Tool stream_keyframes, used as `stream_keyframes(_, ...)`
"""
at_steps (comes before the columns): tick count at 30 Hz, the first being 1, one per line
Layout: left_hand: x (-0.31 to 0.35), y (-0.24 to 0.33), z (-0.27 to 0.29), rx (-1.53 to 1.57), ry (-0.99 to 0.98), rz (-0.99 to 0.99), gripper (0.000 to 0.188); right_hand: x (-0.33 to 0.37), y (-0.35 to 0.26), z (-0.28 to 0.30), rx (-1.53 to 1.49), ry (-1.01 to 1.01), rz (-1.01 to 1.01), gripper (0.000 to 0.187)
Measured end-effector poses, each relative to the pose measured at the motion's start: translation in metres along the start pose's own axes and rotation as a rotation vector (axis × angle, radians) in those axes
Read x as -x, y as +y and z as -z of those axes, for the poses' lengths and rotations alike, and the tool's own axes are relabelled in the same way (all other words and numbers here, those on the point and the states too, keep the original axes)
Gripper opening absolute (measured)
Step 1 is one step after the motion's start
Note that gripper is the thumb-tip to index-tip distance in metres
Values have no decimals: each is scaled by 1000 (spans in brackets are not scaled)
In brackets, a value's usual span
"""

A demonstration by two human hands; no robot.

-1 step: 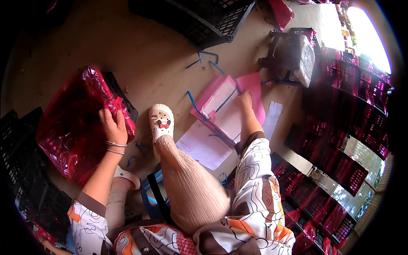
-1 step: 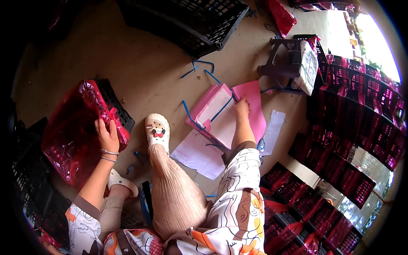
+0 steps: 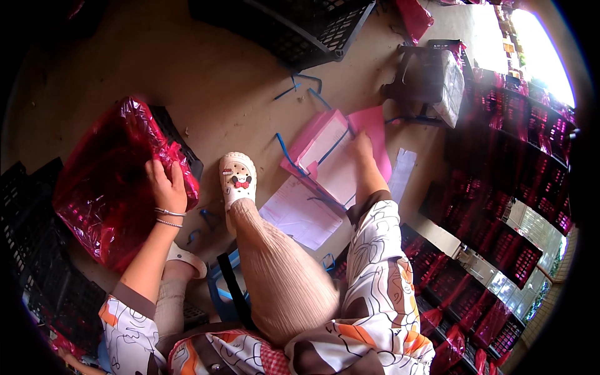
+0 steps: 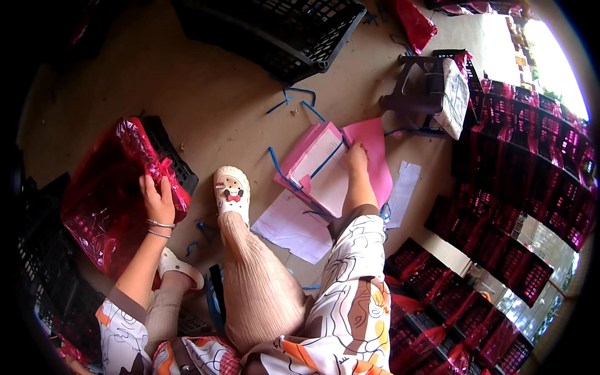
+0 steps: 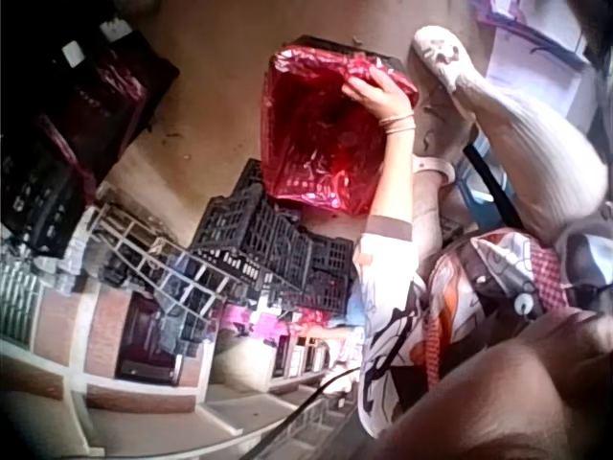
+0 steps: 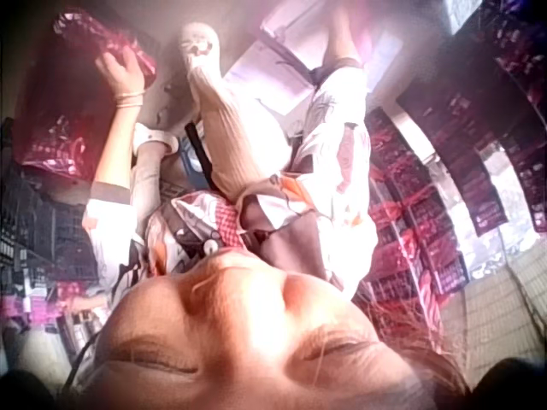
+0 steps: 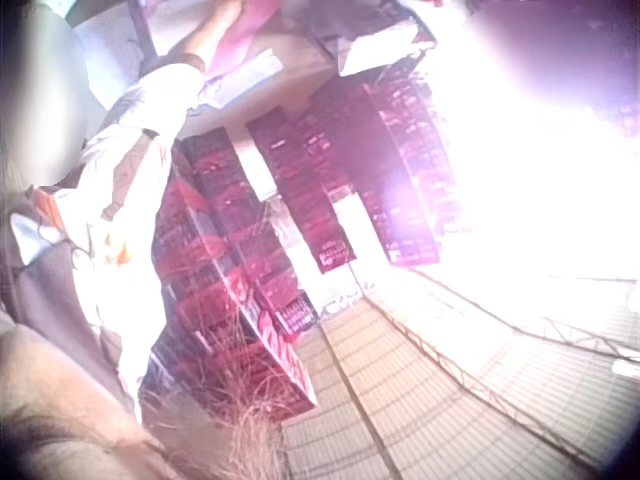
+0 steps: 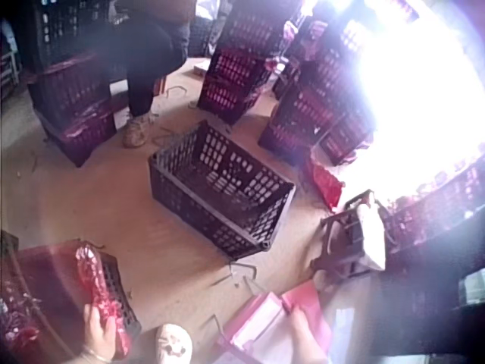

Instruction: The person lines plastic crates with pink plastic bags by stretching the bag over the crate edges and then placing a pink paper sheet inside.

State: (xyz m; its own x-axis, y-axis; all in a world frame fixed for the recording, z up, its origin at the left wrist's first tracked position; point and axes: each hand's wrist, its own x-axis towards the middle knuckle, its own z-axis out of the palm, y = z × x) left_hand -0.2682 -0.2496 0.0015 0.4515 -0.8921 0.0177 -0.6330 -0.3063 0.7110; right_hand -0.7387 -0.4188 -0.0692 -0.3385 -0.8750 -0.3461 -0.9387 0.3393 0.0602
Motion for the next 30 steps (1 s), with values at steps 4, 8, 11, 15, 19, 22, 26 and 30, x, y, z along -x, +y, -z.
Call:
stream_keyframes(4, -5, 4, 4, 4, -24, 39, 30, -6, -3, 15, 164, -51, 192, 26)
stream_keyframes(8, -4, 5, 0, -25, -39, 30, 29, 13, 7, 19, -1, 276, -84, 21)
stream_keyframes(11, -4, 0, -3, -50, 7, 1, 29, 48, 24, 45, -218, 513, 13, 27)
stream_keyframes(15, -2, 0, 2, -18, 13, 34, 29, 137, 31, 69, -201, 454, 199, 33)
stream_keyframes(19, -3, 2, 0, 4, -15, 34, 30, 193, 17, 3, -120, -6, 430, 56)
stream_keyframes(22, -3, -1, -2, -25, -11, 20, 31, 210, -19, -31, -194, -31, 405, 72)
stream_keyframes(26, -1, 0, -2, -19, -16, 48, 33, 189, -55, -27, -230, 219, 243, 63)
stream_keyframes(30, -2, 0, -1, -16, -8, 41, 35, 160, -74, -24, -176, 140, -14, 56)
